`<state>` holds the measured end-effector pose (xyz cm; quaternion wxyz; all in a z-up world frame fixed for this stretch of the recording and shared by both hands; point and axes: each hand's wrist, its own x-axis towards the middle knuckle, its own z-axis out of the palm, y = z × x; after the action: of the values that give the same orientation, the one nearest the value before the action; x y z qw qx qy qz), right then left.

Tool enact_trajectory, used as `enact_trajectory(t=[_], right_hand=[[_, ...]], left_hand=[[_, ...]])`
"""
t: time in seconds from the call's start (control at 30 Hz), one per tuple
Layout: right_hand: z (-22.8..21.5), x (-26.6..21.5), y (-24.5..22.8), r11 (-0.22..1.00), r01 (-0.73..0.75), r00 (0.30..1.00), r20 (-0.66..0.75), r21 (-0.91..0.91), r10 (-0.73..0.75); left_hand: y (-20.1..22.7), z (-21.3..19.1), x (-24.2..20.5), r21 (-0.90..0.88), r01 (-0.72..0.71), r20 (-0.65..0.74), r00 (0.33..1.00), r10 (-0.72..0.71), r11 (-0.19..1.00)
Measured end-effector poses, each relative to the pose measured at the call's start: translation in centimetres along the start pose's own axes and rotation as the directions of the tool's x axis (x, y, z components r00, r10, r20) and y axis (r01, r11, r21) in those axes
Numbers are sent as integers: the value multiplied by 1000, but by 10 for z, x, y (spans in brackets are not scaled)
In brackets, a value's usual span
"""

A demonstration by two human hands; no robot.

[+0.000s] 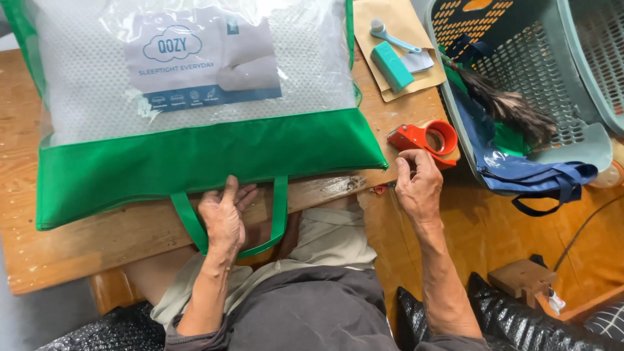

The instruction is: Applying a label to a pillow bag and smoothing it out using a small hand tool.

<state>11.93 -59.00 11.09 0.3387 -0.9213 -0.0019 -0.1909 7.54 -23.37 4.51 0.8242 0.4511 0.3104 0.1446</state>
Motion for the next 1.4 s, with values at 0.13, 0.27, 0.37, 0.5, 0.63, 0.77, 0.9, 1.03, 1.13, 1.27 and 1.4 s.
enact_trajectory(t=[0.13,0.27,0.37,0.5,0.63,0.77,0.9,1.03,1.13,1.27,1.4], right_hand=[[25,19,-44,987,137,990,-38,85,-135],[52,35,-97,975,181,969,144,125,-199],[69,48,-104,985,169,977,129,36,-173],[87,87,-98,983,179,984,2,38,-179],[82,134,-132,995,26,976,211,98,-46],[101,164,-127,985,-150,910,401,90,102],[94,166,-136,951,-285,832,523,120,184],[90,168,-136,901,-399,769,597,170,228],[81,160,-148,913,-388,759,605,122,242],[69,137,-166,918,-397,714,636,20,294],[72,129,-157,962,-272,679,706,-13,202]], left_hand=[[6,-2,0,-1,5,19,1000,-5,1000],[7,-10,-3,80,67,72,995,-73,995],[48,-6,-20,278,168,147,965,-215,946],[138,8,-38,596,-94,249,966,-73,797],[204,-31,27,776,-539,329,789,519,328],[226,-70,101,882,-469,351,707,614,36],[214,-77,107,865,-308,210,939,273,396],[209,-85,97,917,-221,128,951,280,332],[220,-83,74,922,-182,114,971,208,343],[225,-110,54,942,-37,-6,992,128,333],[243,-103,35,930,68,-89,995,40,362]])
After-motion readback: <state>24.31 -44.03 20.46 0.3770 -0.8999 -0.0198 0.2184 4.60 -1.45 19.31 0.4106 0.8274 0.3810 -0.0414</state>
